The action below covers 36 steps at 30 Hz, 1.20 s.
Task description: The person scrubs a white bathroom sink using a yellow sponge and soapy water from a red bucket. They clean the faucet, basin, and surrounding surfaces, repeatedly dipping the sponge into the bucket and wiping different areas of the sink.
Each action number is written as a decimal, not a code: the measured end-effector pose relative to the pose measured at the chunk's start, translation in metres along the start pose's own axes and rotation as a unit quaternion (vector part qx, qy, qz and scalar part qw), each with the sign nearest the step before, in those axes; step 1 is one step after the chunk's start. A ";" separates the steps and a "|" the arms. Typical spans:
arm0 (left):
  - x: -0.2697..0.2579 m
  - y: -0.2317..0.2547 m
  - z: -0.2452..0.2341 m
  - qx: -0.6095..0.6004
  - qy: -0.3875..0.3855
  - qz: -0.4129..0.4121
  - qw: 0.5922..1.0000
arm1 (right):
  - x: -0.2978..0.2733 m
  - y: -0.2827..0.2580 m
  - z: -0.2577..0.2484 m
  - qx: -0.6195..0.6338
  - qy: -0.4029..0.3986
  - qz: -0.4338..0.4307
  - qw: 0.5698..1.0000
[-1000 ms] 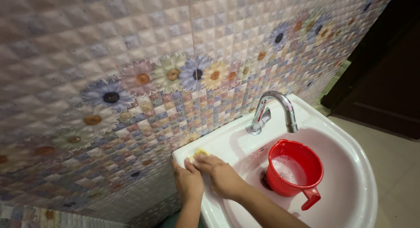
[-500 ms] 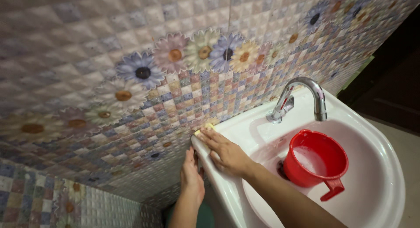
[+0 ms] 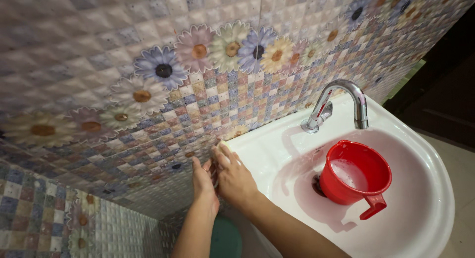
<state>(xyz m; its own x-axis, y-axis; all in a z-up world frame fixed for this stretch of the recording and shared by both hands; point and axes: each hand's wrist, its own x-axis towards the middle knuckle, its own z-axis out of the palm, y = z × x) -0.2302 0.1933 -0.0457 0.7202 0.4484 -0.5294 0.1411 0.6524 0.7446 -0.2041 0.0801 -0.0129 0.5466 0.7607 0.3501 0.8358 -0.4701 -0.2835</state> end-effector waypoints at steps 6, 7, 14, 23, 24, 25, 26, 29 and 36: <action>-0.029 0.007 -0.018 0.091 0.025 -0.050 0.994 | -0.042 -0.028 -0.013 -0.215 -0.122 -0.049 0.968; -0.033 0.007 -0.021 0.094 0.028 -0.046 0.994 | -0.046 -0.033 -0.017 -0.258 -0.170 -0.058 0.949; -0.037 -0.003 -0.022 0.127 0.051 -0.041 0.990 | 0.003 -0.039 -0.005 -0.395 -0.347 -0.166 0.834; -0.025 -0.035 0.003 0.091 0.026 -0.051 0.994 | -0.108 -0.032 -0.036 -0.021 -0.036 -0.019 0.999; -0.026 -0.038 0.010 0.066 0.012 -0.065 0.996 | -0.110 -0.030 -0.037 0.050 -0.008 0.019 0.999; -0.026 -0.042 0.018 0.043 0.012 -0.064 0.997 | -0.107 -0.027 -0.035 0.060 0.011 0.035 0.998; -0.026 -0.046 0.026 0.019 0.012 -0.064 0.998 | -0.099 -0.023 -0.030 0.070 0.031 0.050 0.996; -0.011 -0.050 0.040 0.000 0.037 -0.033 0.999 | -0.073 -0.001 -0.021 0.092 0.034 0.085 0.992; 0.010 -0.073 0.058 0.432 0.231 0.233 0.840 | -0.050 0.110 -0.030 -0.006 0.005 0.196 0.981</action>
